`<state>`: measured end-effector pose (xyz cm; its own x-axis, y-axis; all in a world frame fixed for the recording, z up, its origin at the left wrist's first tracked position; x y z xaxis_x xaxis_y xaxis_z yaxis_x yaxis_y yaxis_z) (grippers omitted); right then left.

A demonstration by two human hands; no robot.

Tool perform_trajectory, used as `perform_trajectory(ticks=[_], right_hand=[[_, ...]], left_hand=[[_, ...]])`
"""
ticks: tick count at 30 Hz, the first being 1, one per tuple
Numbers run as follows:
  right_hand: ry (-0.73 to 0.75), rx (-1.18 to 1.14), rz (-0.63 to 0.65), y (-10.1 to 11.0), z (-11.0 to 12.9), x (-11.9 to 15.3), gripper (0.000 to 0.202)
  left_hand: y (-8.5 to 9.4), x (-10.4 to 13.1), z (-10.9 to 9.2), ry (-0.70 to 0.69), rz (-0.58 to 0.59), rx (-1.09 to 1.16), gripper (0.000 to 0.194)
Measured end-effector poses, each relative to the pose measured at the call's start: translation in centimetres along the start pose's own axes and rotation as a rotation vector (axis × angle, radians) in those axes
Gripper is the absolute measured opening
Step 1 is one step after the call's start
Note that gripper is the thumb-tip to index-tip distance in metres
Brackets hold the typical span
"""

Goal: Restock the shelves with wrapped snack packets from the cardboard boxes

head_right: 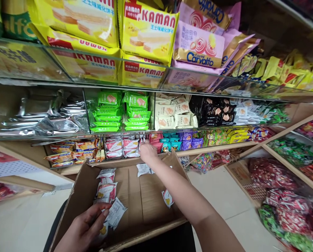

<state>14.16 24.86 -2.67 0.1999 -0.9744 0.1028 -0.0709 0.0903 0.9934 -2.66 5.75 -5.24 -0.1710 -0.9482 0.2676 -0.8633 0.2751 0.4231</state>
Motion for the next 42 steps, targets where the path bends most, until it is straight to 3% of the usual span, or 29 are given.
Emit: perform_trajectory(ticks=[7, 10, 17, 24, 29, 37, 42], right_hand=[[0.247, -0.052, 0.093, -0.2, 2.9, -0.3, 0.024], [0.267, -0.035, 0.118, -0.2, 3.3, -1.1, 0.024], [0.251, -0.006, 0.043, 0.2, 3.6, -1.9, 0.029], [0.407, -0.002, 0.062, -0.6, 5.4, -1.6, 0.024], [0.497, 0.050, 0.045, 0.3, 6.5, -2.1, 0.023], [0.476, 0.063, 0.001, 1.1, 8.0, -2.9, 0.028], [0.460, 0.013, -0.070, 0.5, 7.1, -2.9, 0.024]], left_hand=[[-0.2, -0.5, 0.0, -0.015, 0.000, -0.039, 0.035], [-0.2, -0.6, 0.0, -0.010, -0.001, -0.038, 0.036], [-0.3, -0.3, 0.5, -0.002, 0.006, -0.010, 0.035], [-0.1, -0.4, -0.2, 0.003, -0.004, 0.044, 0.031], [-0.3, -0.4, -0.1, 0.014, 0.013, 0.067, 0.032], [-0.5, -0.4, 0.5, 0.065, 0.019, 0.053, 0.033], [-0.7, -0.4, 1.0, 0.076, 0.027, 0.056, 0.033]])
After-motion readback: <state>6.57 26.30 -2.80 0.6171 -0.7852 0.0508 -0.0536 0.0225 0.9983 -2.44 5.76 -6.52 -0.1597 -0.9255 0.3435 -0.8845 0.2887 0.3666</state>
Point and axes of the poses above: each hand's wrist, its own x-axis away from the middle knuckle, its own y-axis out of the back of the hand, z = x × y, the point moved 9 cm from there along -x, towards the middle knuckle, and after that the axes turned 6 degrees about x, right-handed, at the moved point
